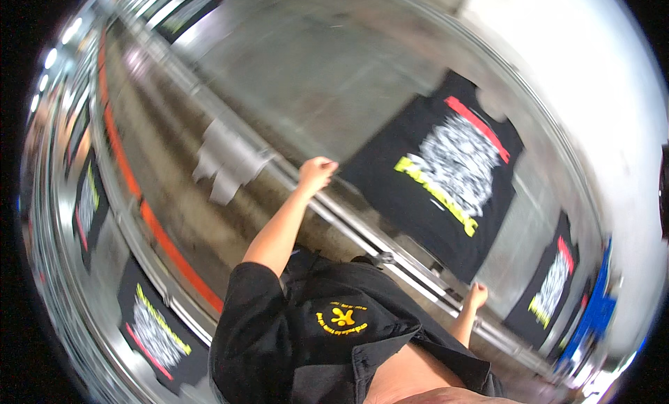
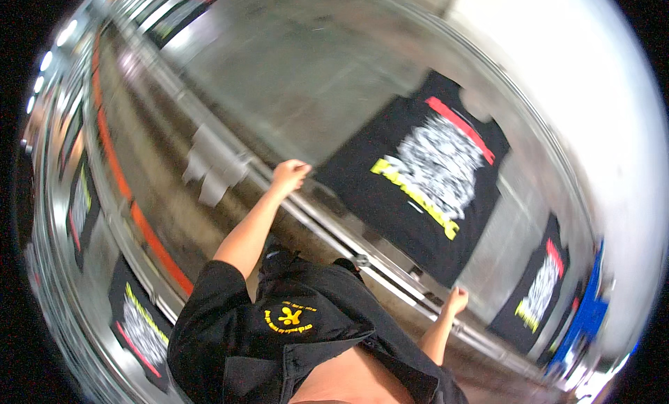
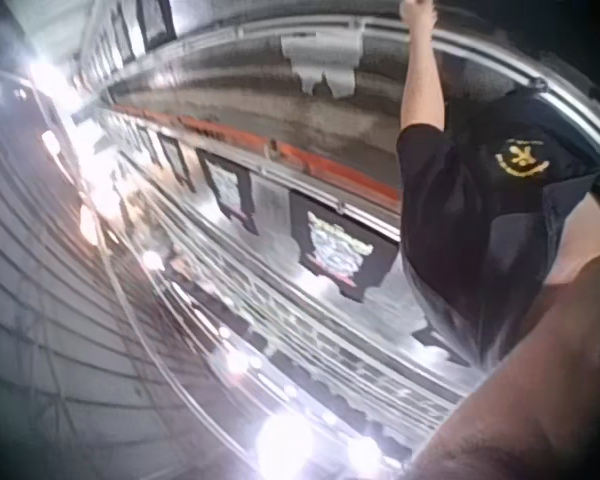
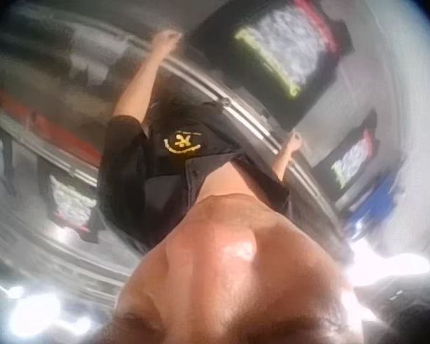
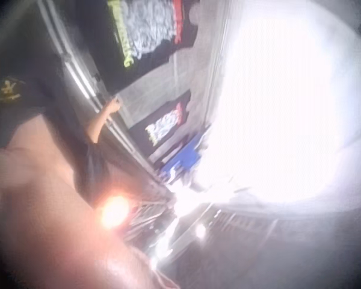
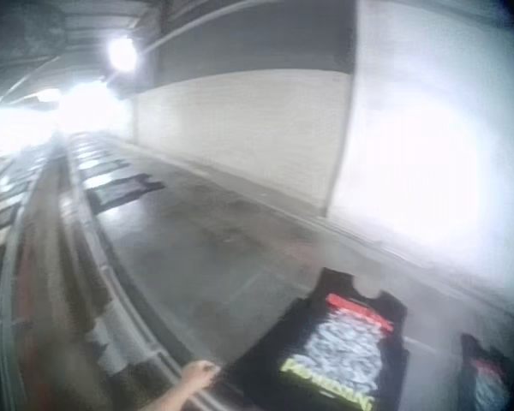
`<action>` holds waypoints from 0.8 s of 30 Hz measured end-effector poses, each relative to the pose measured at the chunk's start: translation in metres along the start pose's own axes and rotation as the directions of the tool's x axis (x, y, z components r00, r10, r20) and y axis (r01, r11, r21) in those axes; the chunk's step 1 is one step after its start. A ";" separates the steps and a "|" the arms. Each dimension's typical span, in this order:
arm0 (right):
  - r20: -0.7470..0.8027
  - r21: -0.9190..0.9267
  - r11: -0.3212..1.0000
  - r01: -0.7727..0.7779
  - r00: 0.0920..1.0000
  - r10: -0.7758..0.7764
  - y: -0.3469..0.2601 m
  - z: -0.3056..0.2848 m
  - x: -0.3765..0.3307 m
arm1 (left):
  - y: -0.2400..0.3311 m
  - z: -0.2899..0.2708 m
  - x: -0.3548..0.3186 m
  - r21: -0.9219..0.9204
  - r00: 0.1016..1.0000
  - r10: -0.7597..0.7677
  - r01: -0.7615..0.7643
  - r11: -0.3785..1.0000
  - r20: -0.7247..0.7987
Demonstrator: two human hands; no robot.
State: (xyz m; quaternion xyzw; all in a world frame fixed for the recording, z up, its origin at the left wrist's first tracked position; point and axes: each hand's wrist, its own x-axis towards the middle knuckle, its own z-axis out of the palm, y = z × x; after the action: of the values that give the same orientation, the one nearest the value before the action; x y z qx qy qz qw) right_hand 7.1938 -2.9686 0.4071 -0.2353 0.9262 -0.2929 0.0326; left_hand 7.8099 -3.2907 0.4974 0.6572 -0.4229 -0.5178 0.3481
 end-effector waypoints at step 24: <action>0.641 0.673 0.626 0.393 0.112 -0.759 -0.853 0.364 -0.552 | -0.173 -0.522 -0.029 -0.632 0.775 -0.578 0.317 0.707 -0.257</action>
State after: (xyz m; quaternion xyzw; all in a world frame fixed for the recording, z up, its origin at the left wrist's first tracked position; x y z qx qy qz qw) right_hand 8.1114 -3.5212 0.5390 -0.6896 0.5112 -0.2580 0.4434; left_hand 8.3499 -3.1843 0.4696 0.7096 0.0135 -0.5262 0.4684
